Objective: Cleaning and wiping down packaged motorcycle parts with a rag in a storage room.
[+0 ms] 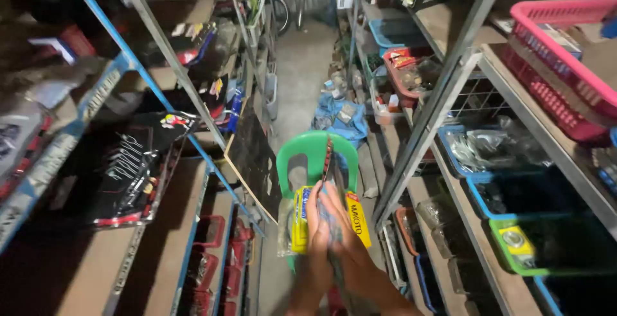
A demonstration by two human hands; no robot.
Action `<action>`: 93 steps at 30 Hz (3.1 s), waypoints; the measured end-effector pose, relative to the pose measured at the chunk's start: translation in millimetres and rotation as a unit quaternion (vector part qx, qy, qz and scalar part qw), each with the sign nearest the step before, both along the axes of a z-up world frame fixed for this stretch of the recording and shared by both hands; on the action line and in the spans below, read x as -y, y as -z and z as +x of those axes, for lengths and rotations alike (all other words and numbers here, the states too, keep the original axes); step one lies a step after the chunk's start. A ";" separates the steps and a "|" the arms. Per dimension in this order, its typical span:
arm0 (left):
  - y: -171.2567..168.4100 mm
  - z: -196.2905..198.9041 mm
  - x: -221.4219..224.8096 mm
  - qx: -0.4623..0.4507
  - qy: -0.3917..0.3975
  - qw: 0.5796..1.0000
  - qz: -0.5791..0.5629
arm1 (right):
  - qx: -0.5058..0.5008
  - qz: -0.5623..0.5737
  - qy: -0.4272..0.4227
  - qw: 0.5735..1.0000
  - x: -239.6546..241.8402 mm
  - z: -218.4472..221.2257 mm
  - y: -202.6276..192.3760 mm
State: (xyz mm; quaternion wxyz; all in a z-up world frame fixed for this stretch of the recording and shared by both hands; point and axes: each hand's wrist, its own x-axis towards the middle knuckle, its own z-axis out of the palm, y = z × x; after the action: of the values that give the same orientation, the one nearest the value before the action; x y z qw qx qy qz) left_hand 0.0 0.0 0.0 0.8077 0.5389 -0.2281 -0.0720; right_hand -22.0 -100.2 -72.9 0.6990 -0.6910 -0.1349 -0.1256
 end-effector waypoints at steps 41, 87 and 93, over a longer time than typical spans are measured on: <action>5.6 -141.9 -122.3 0.007 0.057 0.992 -0.112 | -0.033 0.199 -0.054 0.978 -135.6 -140.1 1.8; 27.5 -104.8 17.9 0.059 0.045 0.987 -0.142 | 0.069 0.098 0.090 0.989 27.1 -83.2 -1.0; 52.3 -79.5 35.6 0.079 0.004 0.993 -0.091 | 0.083 0.072 0.085 0.990 37.9 -91.3 14.1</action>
State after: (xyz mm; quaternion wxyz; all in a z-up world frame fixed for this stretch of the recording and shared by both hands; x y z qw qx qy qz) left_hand -79.5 -35.6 -52.3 0.8327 0.4662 -0.2985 -0.0115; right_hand -113.4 -138.1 -87.1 0.7202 -0.6350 -0.1233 -0.2508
